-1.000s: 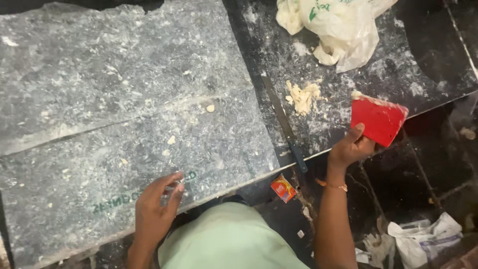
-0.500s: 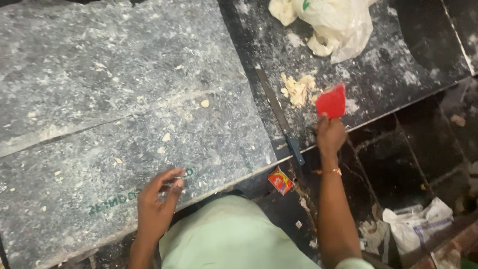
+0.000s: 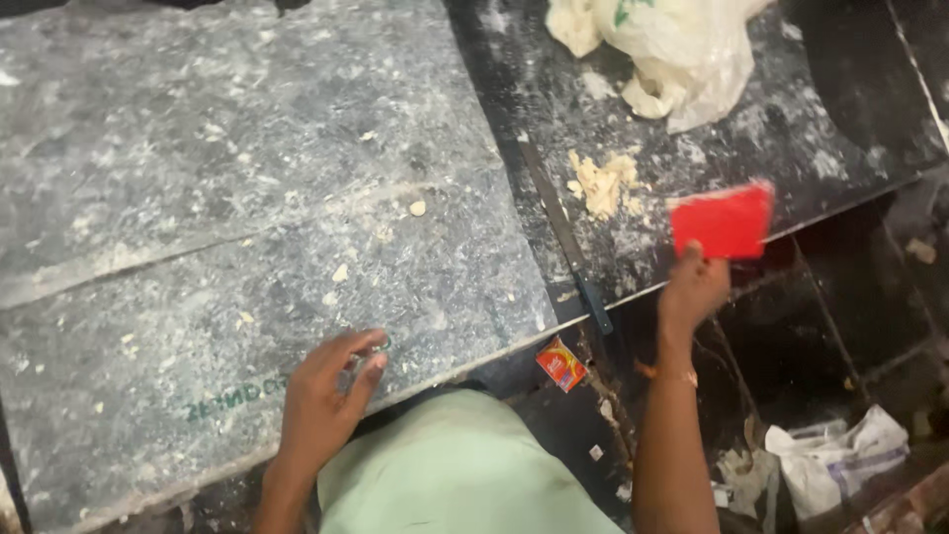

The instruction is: The person cleans a work surface by using a red scraper to collect debris and then using a piece of plastic to wipe the table.

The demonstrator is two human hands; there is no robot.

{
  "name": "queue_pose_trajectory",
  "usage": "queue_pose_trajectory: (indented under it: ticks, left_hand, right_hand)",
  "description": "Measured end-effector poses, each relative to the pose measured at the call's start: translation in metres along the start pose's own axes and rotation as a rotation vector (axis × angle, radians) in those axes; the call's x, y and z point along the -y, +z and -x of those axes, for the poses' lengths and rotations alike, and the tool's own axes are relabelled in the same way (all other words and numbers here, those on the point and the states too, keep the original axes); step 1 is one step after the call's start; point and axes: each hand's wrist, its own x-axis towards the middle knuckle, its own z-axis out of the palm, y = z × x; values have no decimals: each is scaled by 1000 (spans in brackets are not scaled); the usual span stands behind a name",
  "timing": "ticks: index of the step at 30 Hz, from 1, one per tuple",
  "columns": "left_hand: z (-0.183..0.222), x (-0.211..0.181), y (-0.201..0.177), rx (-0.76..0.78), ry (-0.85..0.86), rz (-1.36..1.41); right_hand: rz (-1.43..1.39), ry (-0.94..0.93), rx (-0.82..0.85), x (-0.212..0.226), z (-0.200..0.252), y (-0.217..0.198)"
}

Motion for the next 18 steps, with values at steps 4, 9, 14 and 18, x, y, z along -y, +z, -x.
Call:
queue_pose_trajectory:
  ticks: [4,9,14,18]
  left_hand:
    - [1,4,5,5,-20,98]
    - [-2,-3,26,50,-56,184]
    - [-21,-26,53,129,-97,593]
    - [-30,-38,58,-47,-76,545]
  right_hand:
    - [-582,579,1,65,26,-30]
    - [-1086,785,276,142,66,5]
    - [-1322,945,707,198,117,36]
    - [-1156,908,840,217,144,51]
